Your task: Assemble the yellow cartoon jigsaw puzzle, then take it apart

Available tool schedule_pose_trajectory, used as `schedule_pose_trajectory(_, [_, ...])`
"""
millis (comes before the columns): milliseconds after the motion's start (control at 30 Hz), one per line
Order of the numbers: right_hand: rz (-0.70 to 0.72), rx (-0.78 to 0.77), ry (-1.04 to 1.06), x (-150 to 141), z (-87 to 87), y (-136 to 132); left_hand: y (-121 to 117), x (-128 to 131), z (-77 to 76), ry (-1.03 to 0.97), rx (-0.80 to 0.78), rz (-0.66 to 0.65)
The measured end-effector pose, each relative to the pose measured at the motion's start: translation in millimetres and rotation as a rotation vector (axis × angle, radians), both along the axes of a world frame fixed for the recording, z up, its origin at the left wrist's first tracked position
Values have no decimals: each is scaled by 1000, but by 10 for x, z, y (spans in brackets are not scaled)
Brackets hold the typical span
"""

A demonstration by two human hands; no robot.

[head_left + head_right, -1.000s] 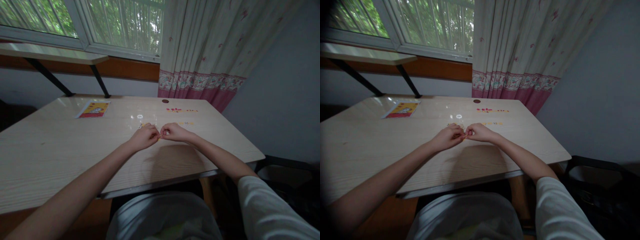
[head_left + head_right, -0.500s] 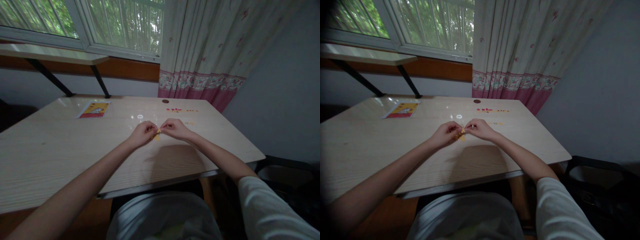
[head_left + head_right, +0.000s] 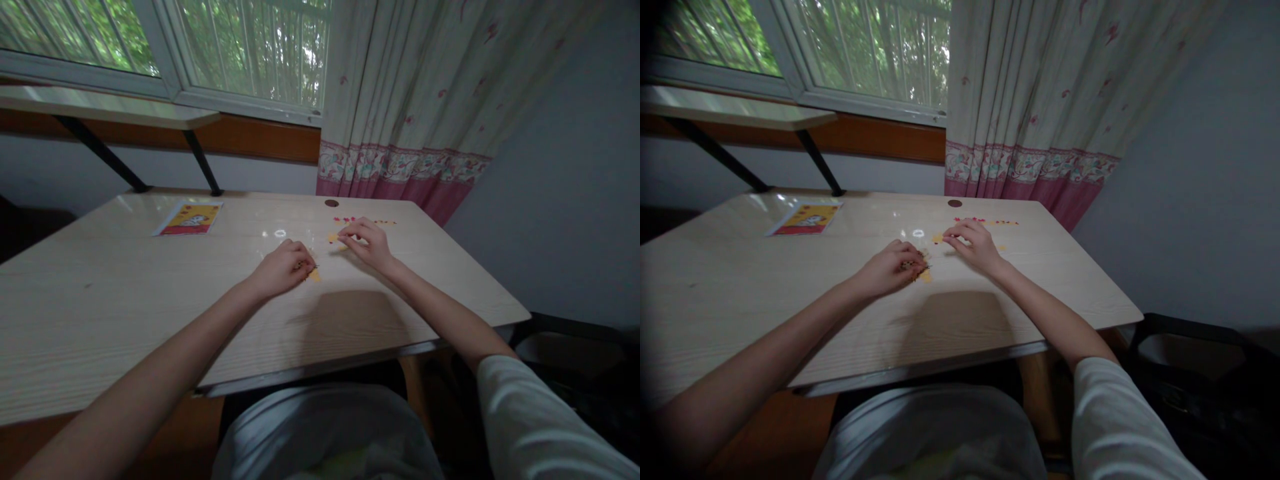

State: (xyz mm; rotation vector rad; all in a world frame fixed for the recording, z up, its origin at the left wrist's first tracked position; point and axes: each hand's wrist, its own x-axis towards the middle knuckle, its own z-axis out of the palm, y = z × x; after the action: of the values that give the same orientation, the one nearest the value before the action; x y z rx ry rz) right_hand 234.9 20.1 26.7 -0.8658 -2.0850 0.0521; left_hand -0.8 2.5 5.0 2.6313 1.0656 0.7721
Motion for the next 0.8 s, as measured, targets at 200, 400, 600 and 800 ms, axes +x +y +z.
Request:
schedule_pose_trajectory(200, [-5,54,60,-10,-11,-29,-13,-56,31,190,57,-102])
schedule_pose_trajectory(400, [32,89,56,43,34,31,3,-58,10,250,64,-143])
schedule_pose_trajectory(600, [-102,-34,-74,508,180,357,11,-52,-29,234,46,-148])
schedule_pose_trajectory(800, [-363,-520,-397,1319,189,583,6,-41,-47,215,43,-158])
